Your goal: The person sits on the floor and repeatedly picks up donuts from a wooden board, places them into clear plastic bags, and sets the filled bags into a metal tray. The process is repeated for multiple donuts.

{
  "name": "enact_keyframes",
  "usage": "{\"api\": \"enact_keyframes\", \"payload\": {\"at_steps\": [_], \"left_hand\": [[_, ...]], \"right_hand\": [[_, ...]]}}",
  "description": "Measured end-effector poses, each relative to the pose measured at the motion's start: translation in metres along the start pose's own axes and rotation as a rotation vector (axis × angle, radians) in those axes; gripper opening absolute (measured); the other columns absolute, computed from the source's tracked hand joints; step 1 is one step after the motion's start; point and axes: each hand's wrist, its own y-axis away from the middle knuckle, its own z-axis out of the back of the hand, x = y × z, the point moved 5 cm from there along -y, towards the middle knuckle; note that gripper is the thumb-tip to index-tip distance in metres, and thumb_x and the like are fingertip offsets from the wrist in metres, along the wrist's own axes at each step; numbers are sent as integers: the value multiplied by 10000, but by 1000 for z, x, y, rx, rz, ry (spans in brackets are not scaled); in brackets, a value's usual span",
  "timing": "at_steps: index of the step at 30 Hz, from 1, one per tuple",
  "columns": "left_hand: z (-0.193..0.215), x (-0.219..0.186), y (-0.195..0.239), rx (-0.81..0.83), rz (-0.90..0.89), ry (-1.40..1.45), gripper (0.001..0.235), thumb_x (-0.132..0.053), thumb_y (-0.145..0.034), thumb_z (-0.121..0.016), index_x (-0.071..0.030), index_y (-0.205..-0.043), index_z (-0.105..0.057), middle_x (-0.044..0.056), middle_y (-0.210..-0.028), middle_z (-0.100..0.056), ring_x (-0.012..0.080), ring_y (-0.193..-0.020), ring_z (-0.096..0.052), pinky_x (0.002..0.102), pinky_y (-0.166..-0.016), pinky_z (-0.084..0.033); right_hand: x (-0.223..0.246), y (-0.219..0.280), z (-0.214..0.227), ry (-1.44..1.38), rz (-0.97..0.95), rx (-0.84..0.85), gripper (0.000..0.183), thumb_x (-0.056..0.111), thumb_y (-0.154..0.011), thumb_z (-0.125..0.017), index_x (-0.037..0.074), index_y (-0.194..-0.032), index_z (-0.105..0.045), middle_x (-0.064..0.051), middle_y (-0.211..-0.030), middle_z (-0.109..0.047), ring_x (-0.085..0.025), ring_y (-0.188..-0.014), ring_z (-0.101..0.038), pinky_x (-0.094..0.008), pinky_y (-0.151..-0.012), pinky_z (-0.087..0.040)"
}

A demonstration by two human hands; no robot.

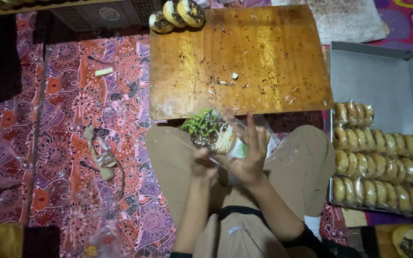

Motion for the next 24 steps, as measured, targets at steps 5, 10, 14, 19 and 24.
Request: {"api": "enact_keyframes", "payload": {"at_steps": [5,10,14,19,24], "left_hand": [[47,-15,4,-380,-43,-47,695,-177,-962,-671,28,-1573,-407,209,-1418,-562,342,-1289,-539,528,-1158,-389],[22,8,-1,-187,71,13,675,-123,-935,-629,19,-1541,-367,262,-1491,-501,373,-1389,-517,507,-1198,-401],[10,11,-3,-244,169,225,716,-133,-947,-638,94,-1556,-337,295,-1573,-445,385,-1451,-470,491,-1240,-379],[8,-2,-9,-120,250,214,716,-163,-935,-632,42,-1547,-323,299,-1570,-414,396,-1442,-449,488,-1224,-357],[37,-18,10,-558,-95,-749,657,-167,-951,-630,-12,-1517,-335,296,-1495,-483,332,-1312,-539,451,-1095,-454]], "right_hand": [[-13,19,-6,-33,31,130,1185,403,-758,-912,-14,-1633,-232,-67,-1340,-663,-244,-1034,-553,-356,-969,-430],[-15,18,-4,-93,56,61,1166,382,-828,-870,18,-1672,-152,-117,-1396,-668,-276,-1110,-580,-410,-1034,-422],[-14,10,-3,9,41,94,1056,416,-724,-887,48,-1556,-350,-86,-1191,-695,-260,-963,-537,-407,-867,-394],[3,16,16,193,547,-6,477,242,-776,-872,266,-1243,-776,22,-981,-607,-196,-915,-540,-384,-853,-407],[-14,6,18,71,461,310,327,151,-685,-803,155,-1012,-808,-17,-1004,-703,-226,-995,-623,-416,-898,-459]]}}
